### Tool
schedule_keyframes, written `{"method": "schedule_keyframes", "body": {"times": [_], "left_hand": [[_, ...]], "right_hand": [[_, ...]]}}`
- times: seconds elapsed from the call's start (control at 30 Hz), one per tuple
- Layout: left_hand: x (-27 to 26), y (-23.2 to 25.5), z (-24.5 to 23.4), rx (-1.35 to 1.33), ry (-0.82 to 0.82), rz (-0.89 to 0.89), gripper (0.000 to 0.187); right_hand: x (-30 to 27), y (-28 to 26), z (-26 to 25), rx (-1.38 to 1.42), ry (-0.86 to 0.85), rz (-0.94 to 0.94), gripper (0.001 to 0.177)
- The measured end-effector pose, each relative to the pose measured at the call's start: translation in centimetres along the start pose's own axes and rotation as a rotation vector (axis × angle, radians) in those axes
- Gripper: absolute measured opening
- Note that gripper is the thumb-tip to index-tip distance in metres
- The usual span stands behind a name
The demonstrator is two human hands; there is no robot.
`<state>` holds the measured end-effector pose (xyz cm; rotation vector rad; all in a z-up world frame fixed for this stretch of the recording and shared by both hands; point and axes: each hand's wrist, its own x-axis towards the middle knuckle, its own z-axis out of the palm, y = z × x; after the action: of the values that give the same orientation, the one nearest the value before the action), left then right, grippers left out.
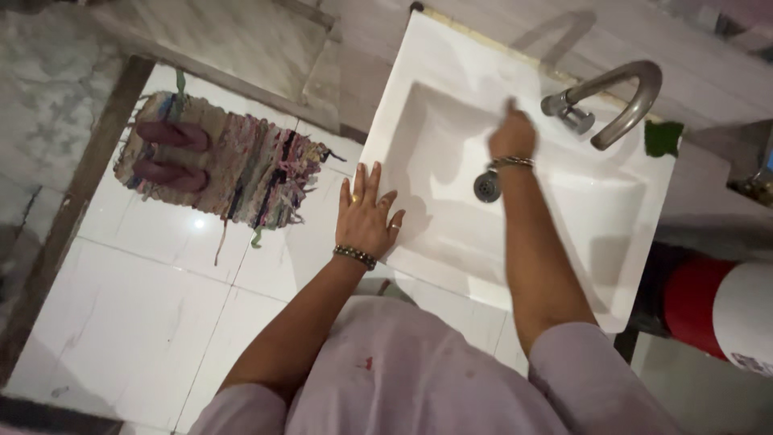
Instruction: The person cleans a sink by scrubbing the basin, edges, and faucet with a toothbrush and wiping the surfaces with a cloth.
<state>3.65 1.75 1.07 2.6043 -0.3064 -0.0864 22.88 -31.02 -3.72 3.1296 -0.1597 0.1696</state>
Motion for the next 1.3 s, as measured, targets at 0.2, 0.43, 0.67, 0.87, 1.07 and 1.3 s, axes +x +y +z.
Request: {"method": "schedule_keyframes", "body": {"times": [0.2,0.43,0.67,0.87,1.07,1.3], "left_hand": [[0.0,-0.2,-0.1,-0.031,-0.011,-0.002,0.047],[0.9,-0.3,0.6,-0.012,0.04,0.027,0.05],[0.1,-0.4,-0.1,-0.043,0.038,0.03,0.043],[-0.2,-0.1,-0.6,-0.087,0.044,0.009,0.042],[-0.2,-0.4,0.4,-0.081,0.001,-0.014,0.045],[-0.5,-0.7,1.6,-0.138,0.237,0.034,0.068]], "right_hand": [[-5.7,-9.3,-0.8,0.202,-0.105,-0.225,0.066],[-6.3,-1.7,2.3,-0.06,-0.242,-0.004,0.022],[-4.8,-2.0,-2.7,0.307,-0.005,0.047,0.049],[-1.3,-10.7,-4.3,0.08,-0.058,-0.421,0.063],[6.9,-11.0,-6.4,0.015,-0.333,-0.065,0.061],[-8.6,-12.0,-4.8,-0.1,-0.524,-0.64,0.063]]}}
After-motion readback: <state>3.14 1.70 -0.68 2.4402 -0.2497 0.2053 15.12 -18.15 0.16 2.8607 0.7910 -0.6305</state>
